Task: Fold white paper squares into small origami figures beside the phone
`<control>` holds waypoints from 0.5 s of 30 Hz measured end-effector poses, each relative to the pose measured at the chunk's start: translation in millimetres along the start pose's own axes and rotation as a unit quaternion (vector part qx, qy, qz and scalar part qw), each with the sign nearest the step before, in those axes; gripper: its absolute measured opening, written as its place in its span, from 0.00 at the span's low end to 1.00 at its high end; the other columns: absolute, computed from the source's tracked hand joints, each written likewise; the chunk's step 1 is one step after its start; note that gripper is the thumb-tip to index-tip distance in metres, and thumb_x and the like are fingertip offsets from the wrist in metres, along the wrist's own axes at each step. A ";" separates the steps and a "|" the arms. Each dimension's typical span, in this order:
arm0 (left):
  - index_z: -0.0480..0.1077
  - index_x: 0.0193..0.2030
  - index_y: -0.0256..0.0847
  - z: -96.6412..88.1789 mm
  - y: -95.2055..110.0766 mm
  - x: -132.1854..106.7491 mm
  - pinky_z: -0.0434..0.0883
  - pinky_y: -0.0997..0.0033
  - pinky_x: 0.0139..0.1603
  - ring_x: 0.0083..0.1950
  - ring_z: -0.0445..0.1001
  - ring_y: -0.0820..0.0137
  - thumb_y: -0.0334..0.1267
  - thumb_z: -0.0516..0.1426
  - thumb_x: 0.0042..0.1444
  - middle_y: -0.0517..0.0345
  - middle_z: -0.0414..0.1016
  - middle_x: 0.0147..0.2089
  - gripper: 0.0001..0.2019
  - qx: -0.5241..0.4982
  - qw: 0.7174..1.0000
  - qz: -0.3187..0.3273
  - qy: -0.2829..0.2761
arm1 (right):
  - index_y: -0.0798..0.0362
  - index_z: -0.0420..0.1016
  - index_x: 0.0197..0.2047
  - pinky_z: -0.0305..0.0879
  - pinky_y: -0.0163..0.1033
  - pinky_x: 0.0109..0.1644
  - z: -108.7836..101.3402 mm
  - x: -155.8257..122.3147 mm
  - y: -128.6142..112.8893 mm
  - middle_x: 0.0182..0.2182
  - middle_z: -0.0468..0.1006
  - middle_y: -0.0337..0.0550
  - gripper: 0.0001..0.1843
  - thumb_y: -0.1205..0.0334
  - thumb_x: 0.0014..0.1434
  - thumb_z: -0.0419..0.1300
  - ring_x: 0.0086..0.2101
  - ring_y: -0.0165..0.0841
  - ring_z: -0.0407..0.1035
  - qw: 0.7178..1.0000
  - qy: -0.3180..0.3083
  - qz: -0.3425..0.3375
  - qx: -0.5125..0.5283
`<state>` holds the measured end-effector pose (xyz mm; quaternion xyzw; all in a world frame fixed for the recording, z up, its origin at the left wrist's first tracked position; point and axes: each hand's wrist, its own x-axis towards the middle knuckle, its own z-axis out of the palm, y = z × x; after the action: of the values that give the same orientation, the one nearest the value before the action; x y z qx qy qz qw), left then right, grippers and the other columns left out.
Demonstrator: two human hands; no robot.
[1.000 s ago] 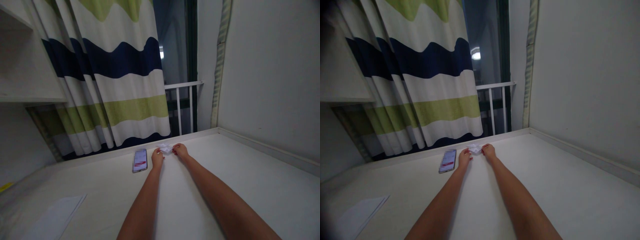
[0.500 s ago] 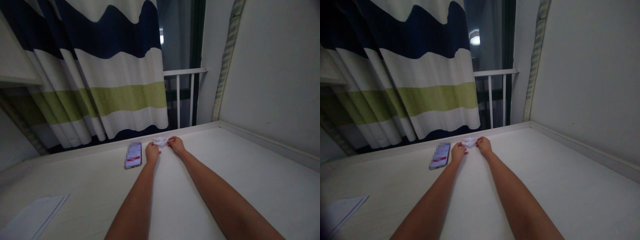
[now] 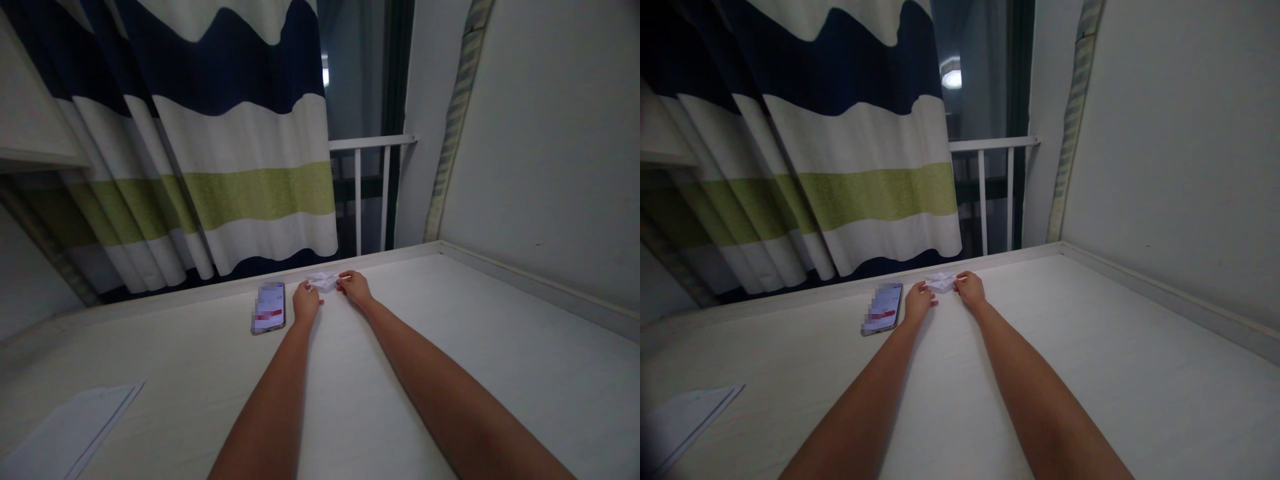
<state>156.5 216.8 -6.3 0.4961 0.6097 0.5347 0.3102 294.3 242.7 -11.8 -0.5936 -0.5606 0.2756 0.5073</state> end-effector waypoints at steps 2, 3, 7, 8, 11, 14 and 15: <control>0.63 0.50 0.36 0.3 -0.5 0.0 0.68 0.83 0.20 0.28 0.72 0.75 0.28 0.52 0.47 0.45 0.68 0.47 0.20 0.001 1.000 0.003 0.005 | 0.55 0.69 0.33 0.63 0.31 0.30 -0.1 0.1 1.1 0.20 0.75 0.38 0.07 0.69 0.47 0.56 0.22 0.26 0.69 1.000 0.004 -0.006 -0.009; 0.63 0.49 0.36 0.4 -0.4 -0.4 0.68 0.83 0.20 0.29 0.72 0.75 0.28 0.52 0.47 0.46 0.68 0.47 0.20 0.002 1.000 0.006 0.009 | 0.55 0.69 0.34 0.63 0.31 0.30 -0.3 -0.3 1.2 0.20 0.74 0.38 0.08 0.68 0.47 0.56 0.23 0.26 0.69 1.000 0.006 -0.010 -0.014; 0.62 0.49 0.35 -0.3 2.2 -3.5 0.68 0.82 0.19 0.30 0.72 0.75 0.27 0.51 0.47 0.45 0.66 0.47 0.19 0.015 0.999 0.022 0.018 | 0.55 0.68 0.35 0.63 0.31 0.32 -1.4 -5.2 -2.1 0.20 0.74 0.37 0.08 0.67 0.48 0.54 0.23 0.27 0.69 0.999 0.016 -0.028 -0.038; 0.62 0.49 0.35 -0.8 3.5 -4.6 0.68 0.82 0.19 0.29 0.72 0.75 0.26 0.51 0.47 0.44 0.65 0.47 0.20 0.020 0.999 0.026 0.015 | 0.55 0.68 0.35 0.63 0.31 0.32 -1.9 -7.4 -3.8 0.21 0.73 0.37 0.08 0.67 0.49 0.54 0.23 0.26 0.68 0.998 0.023 -0.029 -0.041; 0.60 0.50 0.33 -4.3 9.2 -8.5 0.68 0.80 0.19 0.29 0.71 0.75 0.25 0.51 0.46 0.42 0.63 0.49 0.21 0.026 0.999 0.022 -0.004 | 0.56 0.67 0.36 0.62 0.31 0.31 -5.1 -15.6 -10.1 0.24 0.73 0.38 0.09 0.67 0.50 0.52 0.22 0.25 0.68 0.998 0.044 -0.027 -0.039; 0.60 0.50 0.33 -13.9 16.7 -16.0 0.69 0.80 0.19 0.32 0.71 0.73 0.25 0.51 0.46 0.40 0.61 0.51 0.22 0.025 1.000 0.001 -0.018 | 0.56 0.67 0.34 0.62 0.31 0.31 -9.8 -25.6 -16.5 0.25 0.72 0.38 0.07 0.67 0.49 0.52 0.21 0.25 0.67 0.997 0.060 -0.031 -0.040; 0.60 0.50 0.33 -19.2 19.3 -19.8 0.69 0.79 0.19 0.33 0.71 0.72 0.26 0.52 0.46 0.41 0.61 0.51 0.21 0.025 0.999 0.001 -0.022 | 0.55 0.67 0.32 0.62 0.31 0.32 -11.2 -29.3 -18.6 0.25 0.72 0.39 0.06 0.66 0.49 0.53 0.21 0.25 0.66 0.996 0.064 -0.034 -0.044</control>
<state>150.5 190.4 13.8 0.5163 0.6153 0.5086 0.3101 290.7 209.1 1.8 -0.6125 -0.5581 0.1949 0.5247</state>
